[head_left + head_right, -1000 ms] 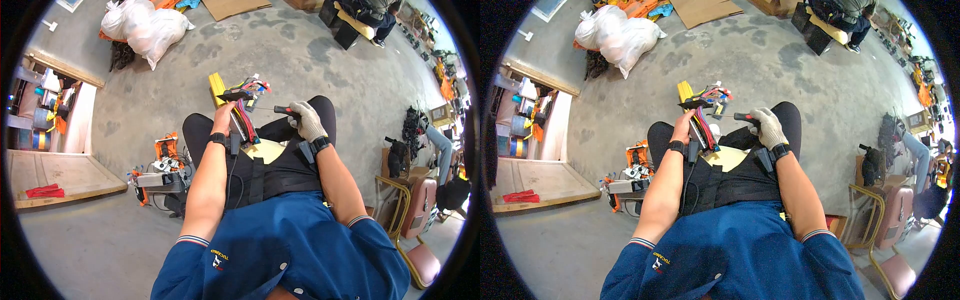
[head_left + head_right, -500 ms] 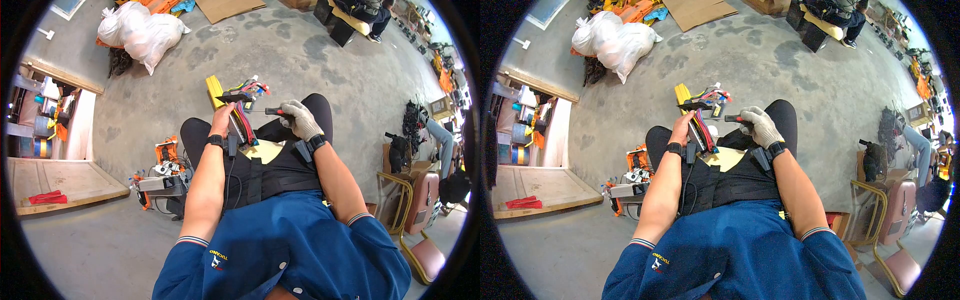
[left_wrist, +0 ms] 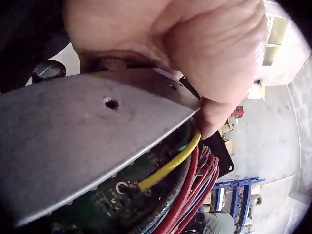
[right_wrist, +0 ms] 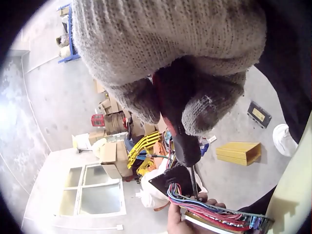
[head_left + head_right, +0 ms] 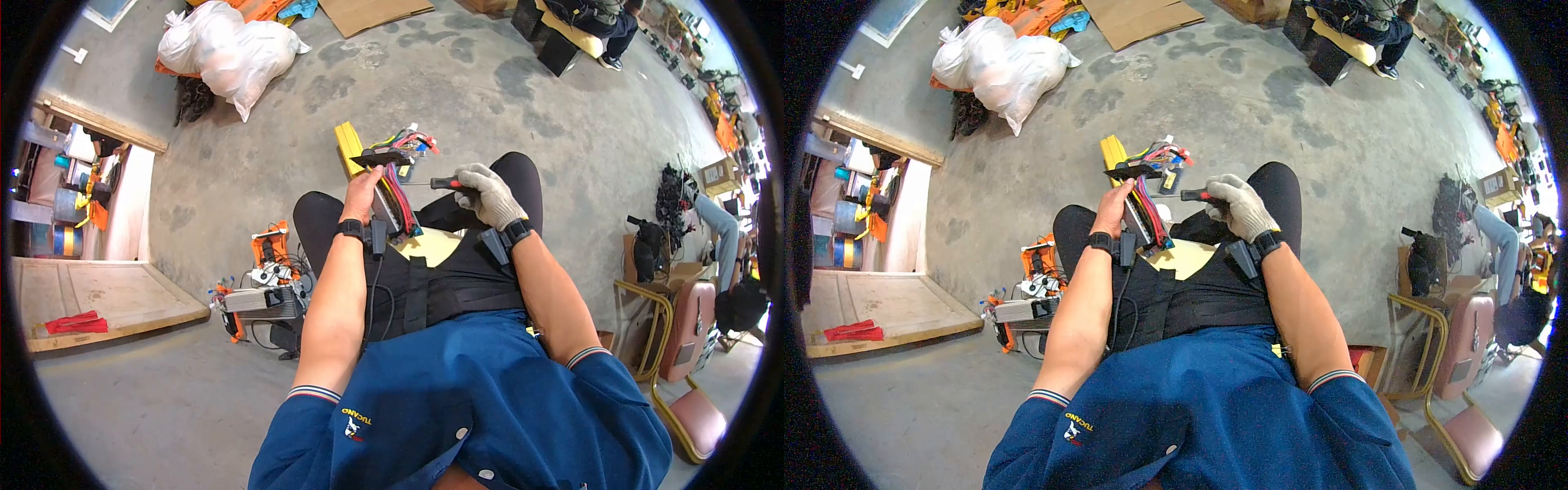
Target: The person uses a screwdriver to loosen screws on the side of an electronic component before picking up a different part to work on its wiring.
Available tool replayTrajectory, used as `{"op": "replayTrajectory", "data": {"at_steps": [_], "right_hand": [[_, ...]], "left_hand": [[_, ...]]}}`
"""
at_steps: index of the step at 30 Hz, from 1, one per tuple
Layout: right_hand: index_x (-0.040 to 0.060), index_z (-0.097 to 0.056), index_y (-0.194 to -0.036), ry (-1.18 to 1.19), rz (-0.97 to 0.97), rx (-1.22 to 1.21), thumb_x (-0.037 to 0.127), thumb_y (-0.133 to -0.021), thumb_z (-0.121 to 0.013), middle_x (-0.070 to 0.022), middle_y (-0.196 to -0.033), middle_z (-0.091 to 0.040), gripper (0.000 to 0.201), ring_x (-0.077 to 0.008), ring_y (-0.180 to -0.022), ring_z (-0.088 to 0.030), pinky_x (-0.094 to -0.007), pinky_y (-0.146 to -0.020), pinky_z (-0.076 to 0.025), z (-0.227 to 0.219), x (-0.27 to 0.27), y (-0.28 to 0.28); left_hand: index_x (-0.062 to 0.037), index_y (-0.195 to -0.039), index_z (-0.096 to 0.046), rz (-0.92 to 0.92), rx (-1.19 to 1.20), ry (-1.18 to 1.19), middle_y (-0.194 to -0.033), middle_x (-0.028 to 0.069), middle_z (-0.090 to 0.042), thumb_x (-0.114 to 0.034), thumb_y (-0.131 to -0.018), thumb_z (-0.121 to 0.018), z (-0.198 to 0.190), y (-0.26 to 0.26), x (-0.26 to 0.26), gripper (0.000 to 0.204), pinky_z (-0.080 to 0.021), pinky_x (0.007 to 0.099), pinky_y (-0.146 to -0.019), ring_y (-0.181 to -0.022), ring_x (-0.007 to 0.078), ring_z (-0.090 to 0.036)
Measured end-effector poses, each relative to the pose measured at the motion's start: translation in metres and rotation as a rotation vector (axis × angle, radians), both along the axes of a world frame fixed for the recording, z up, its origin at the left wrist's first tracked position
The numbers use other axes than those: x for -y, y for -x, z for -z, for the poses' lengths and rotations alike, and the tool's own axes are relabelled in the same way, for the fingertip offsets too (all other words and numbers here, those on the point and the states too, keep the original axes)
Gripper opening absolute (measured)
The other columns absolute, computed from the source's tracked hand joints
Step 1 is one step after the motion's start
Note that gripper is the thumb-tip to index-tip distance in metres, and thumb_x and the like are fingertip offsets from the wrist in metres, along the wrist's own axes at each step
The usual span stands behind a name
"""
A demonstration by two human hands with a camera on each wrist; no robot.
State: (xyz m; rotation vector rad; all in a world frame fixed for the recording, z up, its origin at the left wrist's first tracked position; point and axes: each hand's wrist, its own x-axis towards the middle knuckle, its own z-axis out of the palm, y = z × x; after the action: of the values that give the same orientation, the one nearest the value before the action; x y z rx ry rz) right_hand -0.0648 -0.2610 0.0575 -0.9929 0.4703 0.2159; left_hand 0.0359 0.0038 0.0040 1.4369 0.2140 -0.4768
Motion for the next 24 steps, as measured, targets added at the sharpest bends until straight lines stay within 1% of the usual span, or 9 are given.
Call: {"op": "replayTrajectory", "data": {"at_steps": [4, 6, 13, 16, 18, 22, 24], "right_hand": [[-0.0003, -0.059, -0.115, -0.005, 0.008, -0.004, 0.014, -0.092, -0.064, -0.0109, -0.097, -0.061, 0.028, -0.0166, -0.069, -0.062, -0.0264, -0.056, -0.052, 0.001, 0.0, 0.0], [-0.0001, -0.059, -0.115, -0.006, 0.015, -0.007, 0.015, -0.092, -0.064, -0.0105, -0.098, -0.061, 0.028, -0.0164, -0.069, -0.062, -0.0257, -0.056, -0.052, 0.0, -0.001, 0.0], [0.0001, -0.059, -0.114, -0.001, 0.034, -0.012, 0.015, -0.092, -0.064, -0.0099, -0.097, -0.061, 0.027, -0.0161, -0.068, -0.062, -0.025, -0.055, -0.053, 0.004, 0.002, 0.0], [0.0001, -0.06, -0.113, 0.023, 0.067, -0.026, 0.015, -0.093, -0.064, -0.0102, -0.098, -0.061, 0.025, -0.0158, -0.068, -0.061, -0.0252, -0.054, -0.053, 0.007, 0.003, 0.0], [-0.0001, -0.06, -0.114, 0.057, 0.131, -0.087, 0.015, -0.094, -0.062, -0.0109, -0.099, -0.061, 0.025, -0.0153, -0.068, -0.061, -0.025, -0.053, -0.052, 0.011, 0.002, -0.001], [-0.0005, -0.059, -0.114, 0.08, 0.058, -0.1, 0.016, -0.096, -0.06, -0.011, -0.1, -0.061, 0.025, -0.0144, -0.069, -0.061, -0.0241, -0.054, -0.052, 0.001, -0.003, 0.002], [-0.0009, -0.059, -0.115, 0.087, 0.012, -0.105, 0.017, -0.096, -0.059, -0.0087, -0.095, -0.061, 0.026, -0.0131, -0.067, -0.06, -0.0236, -0.055, -0.052, -0.005, -0.01, 0.002]], "left_hand": [[-0.004, -0.09, -0.07, -0.01, -0.006, 0.009, -0.085, 0.0024, -0.069, -0.04, -0.093, -0.069, -0.002, 0.001, 0.0, 0.036, -0.048, 0.0293, -0.069, -0.074, 0.0118, -0.062], [-0.0037, -0.089, -0.07, -0.004, -0.002, -0.033, -0.084, 0.0026, -0.069, -0.04, -0.093, -0.069, -0.003, 0.001, 0.0, 0.036, -0.048, 0.0294, -0.067, -0.073, 0.012, -0.062], [-0.0049, -0.086, -0.069, 0.006, 0.013, -0.038, -0.082, 0.0026, -0.068, -0.041, -0.093, -0.07, -0.004, 0.001, 0.001, 0.036, -0.048, 0.0291, -0.067, -0.072, 0.0116, -0.061], [-0.0058, -0.084, -0.068, 0.003, 0.026, -0.066, -0.081, 0.0022, -0.067, -0.041, -0.093, -0.07, 0.009, -0.004, -0.002, 0.036, -0.048, 0.0289, -0.067, -0.072, 0.0116, -0.061], [-0.0062, -0.084, -0.067, 0.011, 0.007, -0.057, -0.081, 0.002, -0.067, -0.042, -0.094, -0.069, 0.008, -0.004, -0.002, 0.037, -0.048, 0.0289, -0.067, -0.072, 0.0118, -0.061], [-0.006, -0.086, -0.067, -0.004, 0.004, -0.022, -0.083, 0.0021, -0.067, -0.043, -0.094, -0.068, -0.004, 0.003, 0.003, 0.037, -0.048, 0.0289, -0.067, -0.072, 0.012, -0.061], [-0.0056, -0.087, -0.067, -0.005, 0.007, 0.02, -0.084, 0.0024, -0.067, -0.043, -0.095, -0.068, -0.006, 0.004, 0.003, 0.038, -0.048, 0.0291, -0.067, -0.073, 0.0119, -0.061]]}}
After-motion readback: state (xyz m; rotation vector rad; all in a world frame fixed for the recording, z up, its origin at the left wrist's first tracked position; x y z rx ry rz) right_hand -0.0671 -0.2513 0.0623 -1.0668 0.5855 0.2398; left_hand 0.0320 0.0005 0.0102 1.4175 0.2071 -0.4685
